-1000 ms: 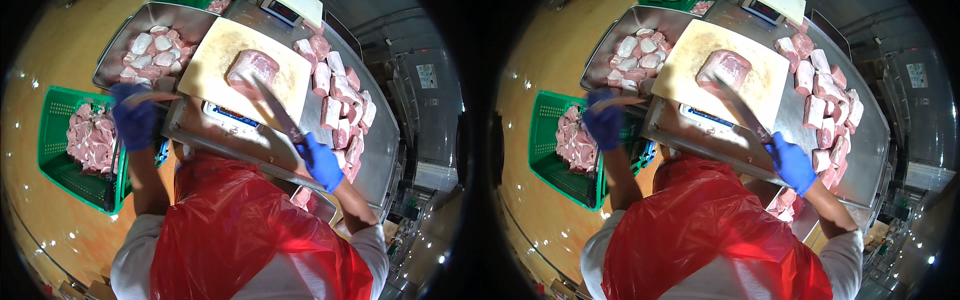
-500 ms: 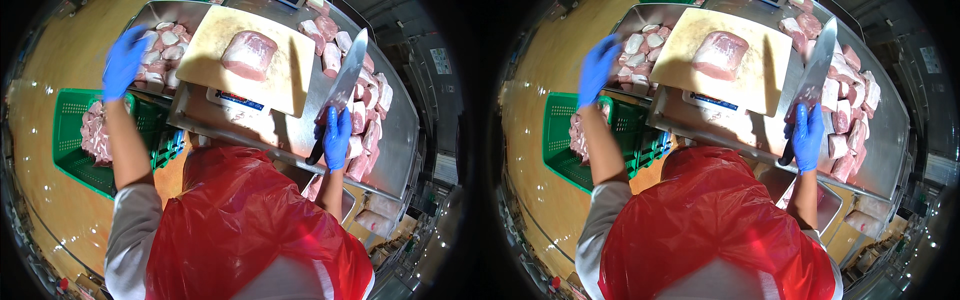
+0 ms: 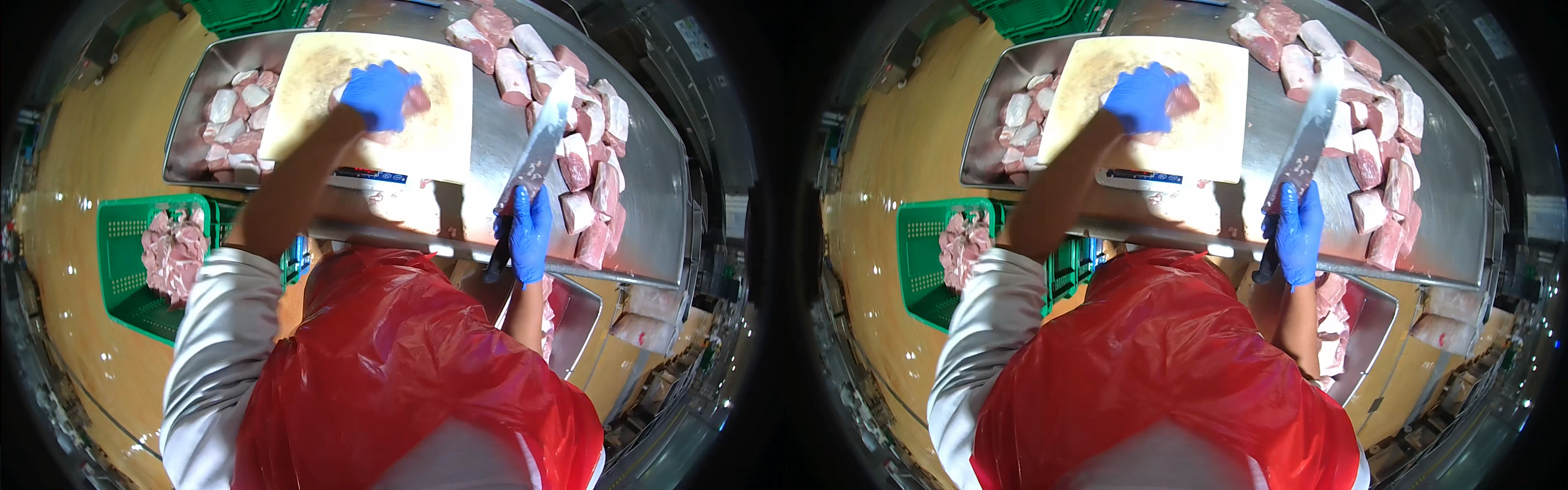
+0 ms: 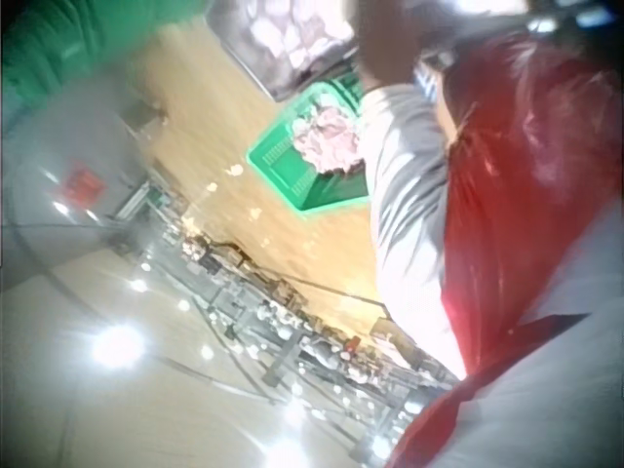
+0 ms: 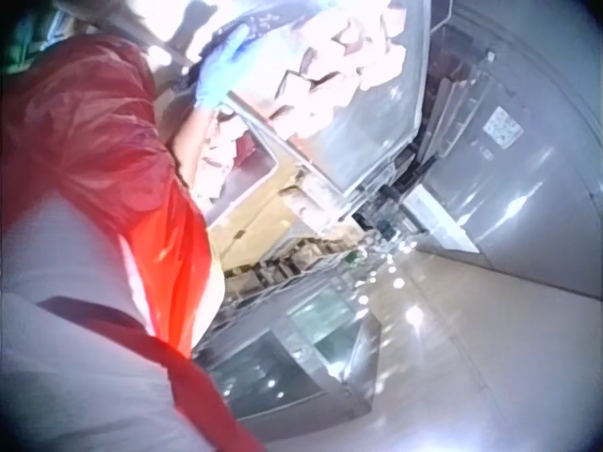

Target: The person cuts large pieces of raw meat into smaller portions using a knife on a cutting board. The cut pieces are placed into a green basket and a metal tray. The person wears blue gloves and a red apron while working at a stainless steel table.

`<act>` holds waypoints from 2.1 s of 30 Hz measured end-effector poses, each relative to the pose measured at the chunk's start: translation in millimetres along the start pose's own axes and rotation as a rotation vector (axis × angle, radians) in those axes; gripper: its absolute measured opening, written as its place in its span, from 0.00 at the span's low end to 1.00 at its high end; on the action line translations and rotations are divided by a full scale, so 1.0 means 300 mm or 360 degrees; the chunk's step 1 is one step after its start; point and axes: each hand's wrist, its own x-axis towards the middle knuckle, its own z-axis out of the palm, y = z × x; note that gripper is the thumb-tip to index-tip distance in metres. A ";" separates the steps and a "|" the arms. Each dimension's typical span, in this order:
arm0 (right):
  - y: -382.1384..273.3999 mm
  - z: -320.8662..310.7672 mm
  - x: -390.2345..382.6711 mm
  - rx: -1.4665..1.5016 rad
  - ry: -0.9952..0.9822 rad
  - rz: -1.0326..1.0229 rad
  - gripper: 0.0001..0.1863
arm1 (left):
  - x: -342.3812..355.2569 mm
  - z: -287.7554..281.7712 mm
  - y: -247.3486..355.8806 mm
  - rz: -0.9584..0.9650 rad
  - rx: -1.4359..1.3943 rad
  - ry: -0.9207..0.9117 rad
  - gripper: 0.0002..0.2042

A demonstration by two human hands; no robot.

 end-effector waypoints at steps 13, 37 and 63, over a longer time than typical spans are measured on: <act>0.109 0.030 -0.032 -0.0594 -0.0134 -0.0065 0.15 | -0.299 0.230 -0.120 -0.0315 -0.1407 0.1011 0.09; 0.005 0.242 0.123 -0.0839 -0.0459 -0.0300 0.14 | -0.269 0.274 -0.079 -0.0432 -0.0717 0.1488 0.34; -0.025 0.333 0.186 -0.1703 -0.0677 -0.0897 0.08 | -0.144 0.379 -0.080 -0.0382 -0.0937 0.1820 0.04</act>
